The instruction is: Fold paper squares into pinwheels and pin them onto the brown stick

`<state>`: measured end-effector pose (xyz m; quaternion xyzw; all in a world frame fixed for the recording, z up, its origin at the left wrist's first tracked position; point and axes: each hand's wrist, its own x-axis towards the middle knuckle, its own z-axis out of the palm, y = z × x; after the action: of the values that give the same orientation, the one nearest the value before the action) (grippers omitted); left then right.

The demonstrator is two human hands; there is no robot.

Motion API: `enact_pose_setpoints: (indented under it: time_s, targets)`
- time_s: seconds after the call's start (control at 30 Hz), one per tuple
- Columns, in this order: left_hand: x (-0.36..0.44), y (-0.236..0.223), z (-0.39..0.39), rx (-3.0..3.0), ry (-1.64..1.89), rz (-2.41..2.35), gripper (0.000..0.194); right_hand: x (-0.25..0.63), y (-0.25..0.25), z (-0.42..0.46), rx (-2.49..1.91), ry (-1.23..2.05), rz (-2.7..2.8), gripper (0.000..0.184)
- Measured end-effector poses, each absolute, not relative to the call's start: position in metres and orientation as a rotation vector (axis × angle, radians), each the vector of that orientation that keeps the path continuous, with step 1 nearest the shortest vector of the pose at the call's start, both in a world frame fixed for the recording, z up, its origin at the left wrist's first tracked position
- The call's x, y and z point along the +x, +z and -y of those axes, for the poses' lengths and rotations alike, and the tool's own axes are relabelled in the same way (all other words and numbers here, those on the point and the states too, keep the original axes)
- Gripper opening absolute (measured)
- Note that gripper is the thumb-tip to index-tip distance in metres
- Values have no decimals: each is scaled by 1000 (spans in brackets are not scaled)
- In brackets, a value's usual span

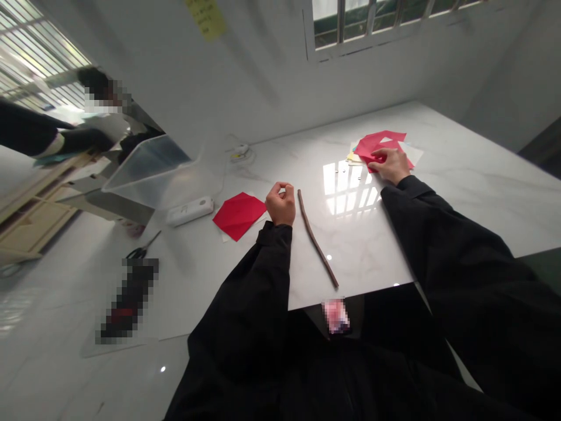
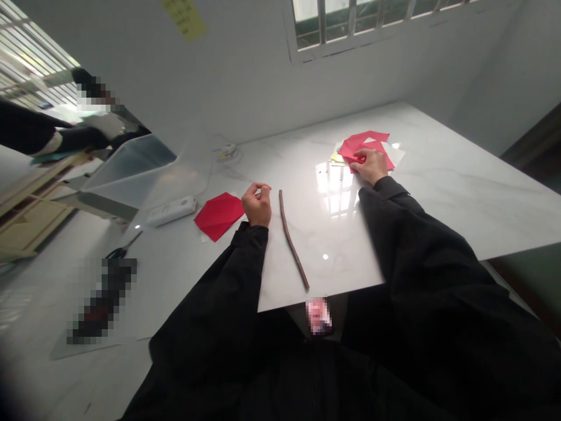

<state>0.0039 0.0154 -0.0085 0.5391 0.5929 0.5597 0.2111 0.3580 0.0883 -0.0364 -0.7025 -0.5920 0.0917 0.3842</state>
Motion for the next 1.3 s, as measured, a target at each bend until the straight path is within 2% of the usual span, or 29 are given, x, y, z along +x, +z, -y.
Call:
enact_pose_setpoints:
  time_s: [0.33, 0.53, 0.67, 0.73, 0.83, 0.87, 0.97, 1.03, 1.1, 1.3]
  targets:
    - [4, -11, -19, 1499, 1603, -1591, 21, 348, -29, -84, -1771, 55, 1456, 26]
    - [6, -11, -17, 1597, 1600, -1550, 18, 321, -1, -75, -1623, -243, 1482, 28]
    - [9, -8, -11, 1695, 1562, -1528, 17, 290, 26, -57, -1441, -347, 1487, 22]
    - [10, -7, -10, 1702, 1548, -1511, 17, 271, 36, -43, -1315, -354, 1541, 27]
    - [9, -6, -11, 1698, 1538, -1450, 19, 242, 45, -23, -1161, -301, 1577, 31]
    - [9, -7, -12, 1680, 1537, -1408, 27, 233, 46, -18, -1122, -261, 1563, 32]
    - [7, -8, -18, 1530, 1522, -1219, 68, 212, 43, -11, -1020, -56, 1458, 31]
    - [6, -10, -23, 1388, 1481, -1097, 85, 204, 37, -14, -949, 118, 1378, 35]
    - [6, -11, -27, 1269, 1413, -1011, 86, 201, 29, -19, -919, 278, 1340, 43]
    - [9, -21, -32, 1133, 1366, -960, 64, 199, 0, -34, -974, 714, 1313, 61]
